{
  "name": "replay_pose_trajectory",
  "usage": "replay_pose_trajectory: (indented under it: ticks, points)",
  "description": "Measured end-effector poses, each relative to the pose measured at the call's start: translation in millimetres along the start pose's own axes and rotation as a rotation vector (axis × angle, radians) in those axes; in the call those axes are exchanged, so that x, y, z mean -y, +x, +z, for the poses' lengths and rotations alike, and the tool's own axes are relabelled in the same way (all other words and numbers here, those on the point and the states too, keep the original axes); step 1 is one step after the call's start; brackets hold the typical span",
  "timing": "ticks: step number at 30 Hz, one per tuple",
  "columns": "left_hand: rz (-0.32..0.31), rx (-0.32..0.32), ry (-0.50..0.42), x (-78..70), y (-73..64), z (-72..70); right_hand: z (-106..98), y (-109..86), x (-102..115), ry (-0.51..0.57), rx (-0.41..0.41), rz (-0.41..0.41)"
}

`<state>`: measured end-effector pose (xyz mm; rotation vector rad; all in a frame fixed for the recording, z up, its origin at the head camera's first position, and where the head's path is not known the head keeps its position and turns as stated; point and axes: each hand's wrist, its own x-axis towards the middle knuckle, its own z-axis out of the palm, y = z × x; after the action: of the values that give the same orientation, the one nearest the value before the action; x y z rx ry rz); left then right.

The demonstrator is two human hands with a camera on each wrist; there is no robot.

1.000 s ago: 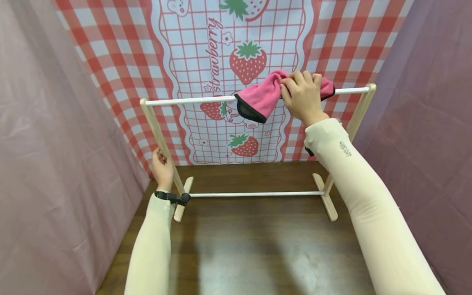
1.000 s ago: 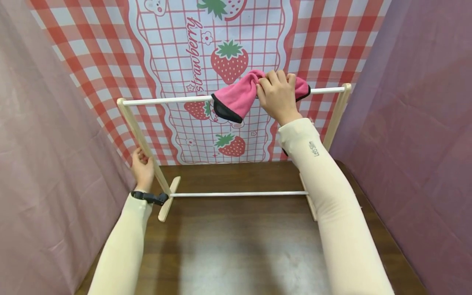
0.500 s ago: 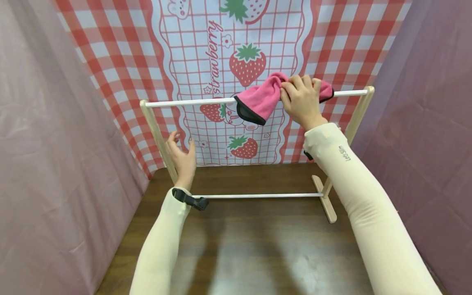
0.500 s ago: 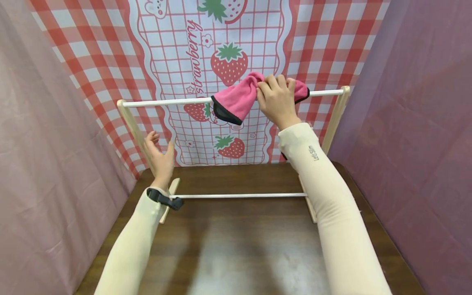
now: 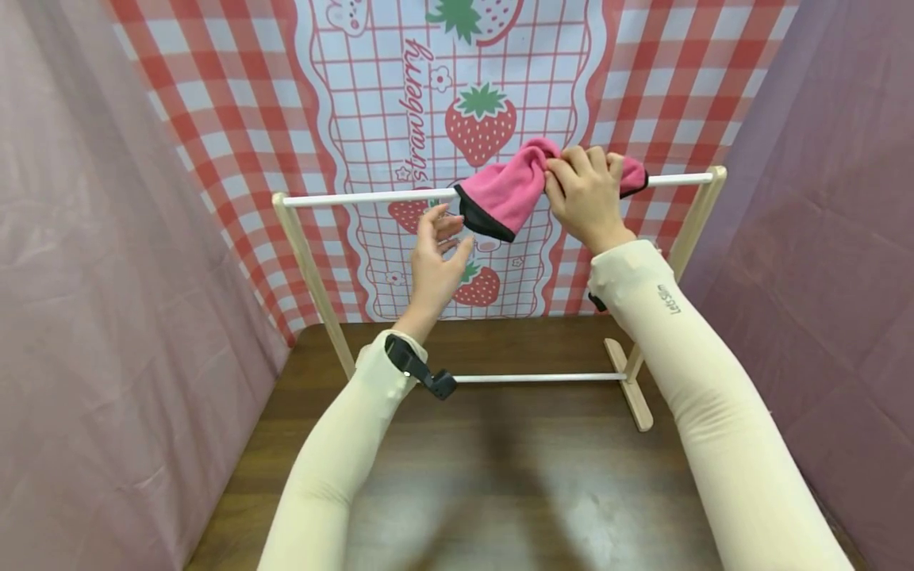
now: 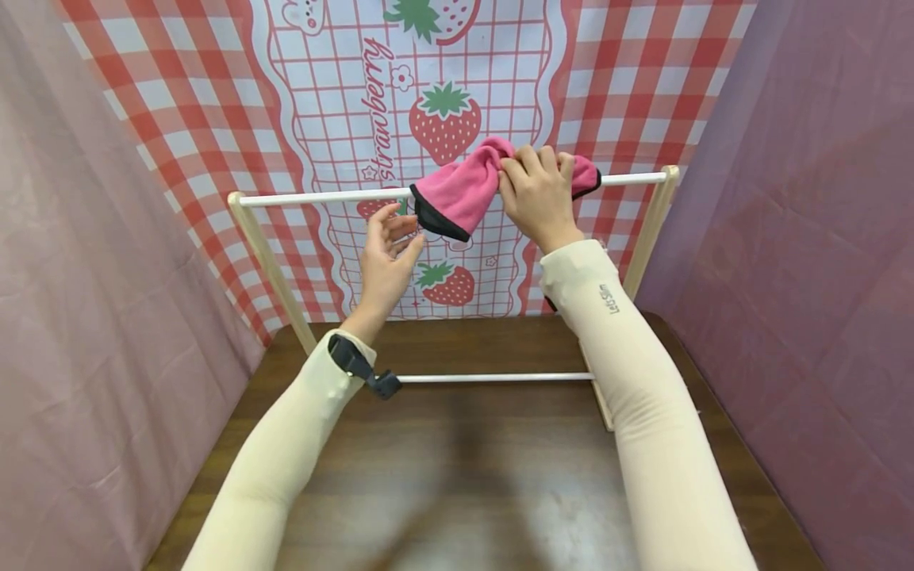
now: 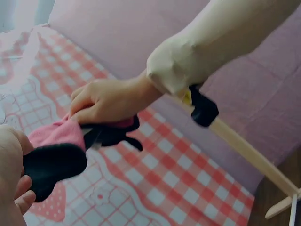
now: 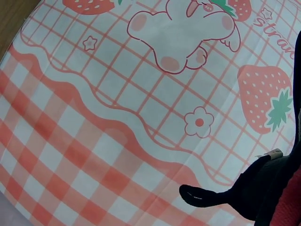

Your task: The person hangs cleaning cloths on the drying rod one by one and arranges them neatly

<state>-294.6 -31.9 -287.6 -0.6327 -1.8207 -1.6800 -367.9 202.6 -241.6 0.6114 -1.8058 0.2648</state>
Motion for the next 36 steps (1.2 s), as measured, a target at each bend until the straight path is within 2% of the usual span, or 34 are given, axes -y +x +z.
replay_pose_trajectory:
  ticks: [5,7,10,14,20,27,31,36]
  points:
    - [-0.104,0.036,-0.121,-8.9,5.0,17.6,0,-1.4,0,0.005,-0.013,0.004]
    - [-0.122,0.035,-0.156,-11.0,6.3,23.7,0,-1.7,0,0.006,-0.019,0.007]
    - [-0.105,0.022,-0.184,-10.1,7.0,32.3,1,-2.0,0,0.007,-0.026,0.011]
    - [-0.034,-0.015,-0.180,-6.9,4.7,40.6,1,-2.3,2,0.008,-0.035,0.017]
    - [0.025,-0.092,-0.187,-5.5,4.7,45.5,0,-1.9,3,0.021,-0.051,0.021]
    - [0.023,-0.099,-0.202,-7.6,6.3,42.7,-4,-2.9,2,0.056,-0.047,0.036]
    - [0.014,-0.100,-0.204,-9.1,5.0,39.3,-7,-4.1,0,0.062,-0.043,0.022]
    - [0.031,-0.100,-0.211,-8.7,3.4,36.4,-12,-4.5,-2,0.069,-0.054,0.000]
